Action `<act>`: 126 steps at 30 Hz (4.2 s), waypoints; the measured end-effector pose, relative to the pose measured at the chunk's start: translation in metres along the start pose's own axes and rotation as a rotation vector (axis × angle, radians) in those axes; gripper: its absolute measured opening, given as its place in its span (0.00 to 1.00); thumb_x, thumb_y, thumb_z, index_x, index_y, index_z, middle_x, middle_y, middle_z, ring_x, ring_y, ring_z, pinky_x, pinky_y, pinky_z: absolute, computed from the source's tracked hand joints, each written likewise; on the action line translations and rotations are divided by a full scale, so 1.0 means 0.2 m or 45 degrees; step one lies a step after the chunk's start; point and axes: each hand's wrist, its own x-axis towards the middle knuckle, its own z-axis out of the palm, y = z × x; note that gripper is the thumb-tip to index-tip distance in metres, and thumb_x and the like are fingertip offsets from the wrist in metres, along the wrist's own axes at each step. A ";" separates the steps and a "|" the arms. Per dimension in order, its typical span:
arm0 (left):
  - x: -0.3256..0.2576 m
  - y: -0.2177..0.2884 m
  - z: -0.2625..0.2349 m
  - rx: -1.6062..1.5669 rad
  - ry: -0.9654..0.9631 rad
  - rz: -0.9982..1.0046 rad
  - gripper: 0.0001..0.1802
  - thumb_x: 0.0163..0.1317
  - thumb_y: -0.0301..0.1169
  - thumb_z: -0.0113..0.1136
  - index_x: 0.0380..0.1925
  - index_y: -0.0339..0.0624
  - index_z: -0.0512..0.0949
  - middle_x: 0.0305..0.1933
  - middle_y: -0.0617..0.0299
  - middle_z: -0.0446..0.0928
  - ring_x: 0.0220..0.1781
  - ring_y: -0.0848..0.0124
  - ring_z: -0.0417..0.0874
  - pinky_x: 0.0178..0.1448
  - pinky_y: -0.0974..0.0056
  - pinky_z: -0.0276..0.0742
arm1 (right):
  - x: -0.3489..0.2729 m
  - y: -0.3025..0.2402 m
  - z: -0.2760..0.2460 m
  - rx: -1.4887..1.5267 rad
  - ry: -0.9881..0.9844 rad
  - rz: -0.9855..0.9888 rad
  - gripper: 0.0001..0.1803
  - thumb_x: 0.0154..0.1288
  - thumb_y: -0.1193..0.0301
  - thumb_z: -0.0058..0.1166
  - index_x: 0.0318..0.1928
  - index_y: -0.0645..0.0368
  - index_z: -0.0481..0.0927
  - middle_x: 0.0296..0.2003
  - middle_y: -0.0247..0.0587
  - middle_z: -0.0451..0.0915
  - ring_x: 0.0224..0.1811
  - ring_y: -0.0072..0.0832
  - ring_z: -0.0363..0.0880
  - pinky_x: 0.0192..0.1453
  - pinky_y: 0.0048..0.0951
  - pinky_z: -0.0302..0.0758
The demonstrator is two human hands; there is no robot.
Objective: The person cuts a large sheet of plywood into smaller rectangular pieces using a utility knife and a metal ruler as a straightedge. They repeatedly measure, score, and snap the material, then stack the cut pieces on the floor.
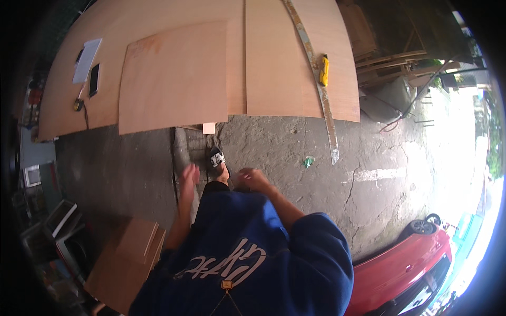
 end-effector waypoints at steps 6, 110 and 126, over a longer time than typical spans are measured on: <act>0.47 0.72 0.49 -0.611 -0.062 -0.277 0.25 0.63 0.41 0.57 0.57 0.43 0.68 0.49 0.57 0.76 0.52 0.64 0.78 0.56 0.59 0.75 | -0.01 -0.29 -1.02 -0.008 1.111 -0.194 0.13 0.61 0.67 0.57 0.43 0.61 0.82 0.32 0.44 0.84 0.37 0.27 0.83 0.43 0.28 0.76; 1.00 1.61 1.93 2.586 -0.512 0.844 0.64 0.31 0.35 0.80 0.65 0.25 0.49 0.70 0.30 0.44 0.71 0.35 0.50 0.60 0.37 0.69 | 0.71 -0.92 -1.33 -0.212 0.562 -0.056 0.30 0.57 0.83 0.45 0.63 0.63 0.62 0.36 0.60 0.76 0.27 0.55 0.78 0.31 0.48 0.76; 1.01 1.61 1.93 2.505 -0.510 0.854 0.64 0.29 0.33 0.80 0.65 0.26 0.50 0.70 0.31 0.46 0.70 0.34 0.51 0.61 0.43 0.71 | 0.94 -0.93 -1.37 -0.094 0.734 -0.197 0.28 0.57 0.83 0.43 0.61 0.68 0.64 0.34 0.59 0.76 0.26 0.53 0.78 0.29 0.47 0.77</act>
